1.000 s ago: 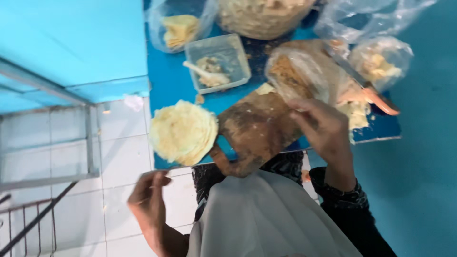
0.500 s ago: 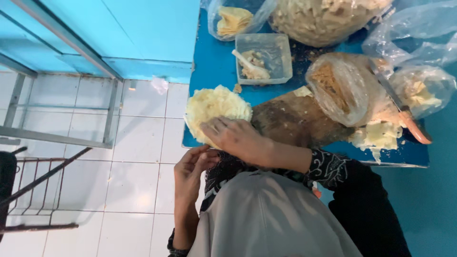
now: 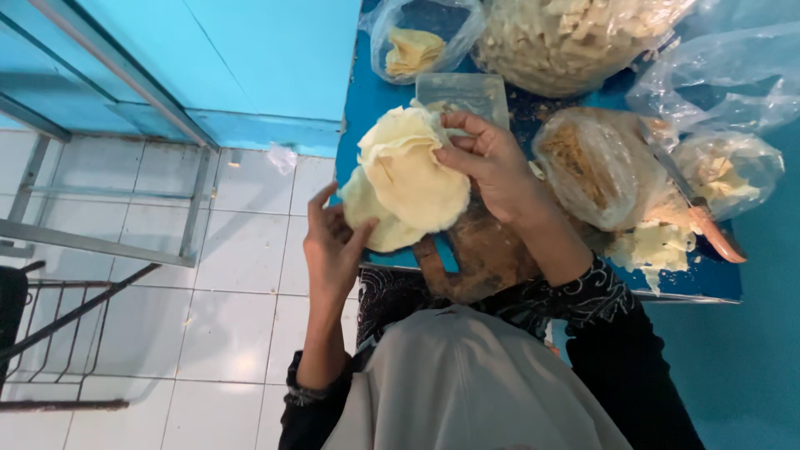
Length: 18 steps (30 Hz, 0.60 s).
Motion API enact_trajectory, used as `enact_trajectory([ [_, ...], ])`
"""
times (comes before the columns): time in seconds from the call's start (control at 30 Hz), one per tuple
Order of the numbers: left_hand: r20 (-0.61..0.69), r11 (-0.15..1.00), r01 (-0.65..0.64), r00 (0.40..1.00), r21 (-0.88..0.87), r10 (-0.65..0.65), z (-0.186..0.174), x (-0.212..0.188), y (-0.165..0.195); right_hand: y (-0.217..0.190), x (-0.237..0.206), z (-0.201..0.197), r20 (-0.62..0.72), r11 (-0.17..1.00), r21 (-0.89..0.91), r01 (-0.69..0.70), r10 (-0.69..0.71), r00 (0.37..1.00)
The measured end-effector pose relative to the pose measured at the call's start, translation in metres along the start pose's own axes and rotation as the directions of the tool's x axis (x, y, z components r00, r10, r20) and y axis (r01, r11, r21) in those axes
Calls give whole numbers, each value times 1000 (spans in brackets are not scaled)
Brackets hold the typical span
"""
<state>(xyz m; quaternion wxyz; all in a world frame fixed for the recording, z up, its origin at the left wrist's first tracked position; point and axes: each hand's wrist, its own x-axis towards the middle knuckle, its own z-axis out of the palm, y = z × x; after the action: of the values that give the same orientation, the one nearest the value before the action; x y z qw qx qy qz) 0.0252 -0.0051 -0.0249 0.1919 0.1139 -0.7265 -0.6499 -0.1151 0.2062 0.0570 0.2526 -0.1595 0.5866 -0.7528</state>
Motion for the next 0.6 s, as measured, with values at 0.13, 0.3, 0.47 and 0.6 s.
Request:
enact_trajectory([
  [0.13, -9, 845, -221, 966, 487, 257, 5, 19, 1, -8, -16, -17, -7, 970, 241, -37, 40, 999],
  [0.3, -50, 866, -361, 915, 345, 401, 10, 21, 5, -21, -49, -21, 4, 959, 275, -62, 64, 998],
  [0.47, 500, 752, 129, 816, -646, 290, 26, 7, 8, -33, -67, 0, 36, 981, -181, -65, 73, 997],
  [0.6, 600, 749, 406, 800, -524, -14, 60, -8, 7, -34, -66, 9, -17, 600, -771, 213, -354, 935],
])
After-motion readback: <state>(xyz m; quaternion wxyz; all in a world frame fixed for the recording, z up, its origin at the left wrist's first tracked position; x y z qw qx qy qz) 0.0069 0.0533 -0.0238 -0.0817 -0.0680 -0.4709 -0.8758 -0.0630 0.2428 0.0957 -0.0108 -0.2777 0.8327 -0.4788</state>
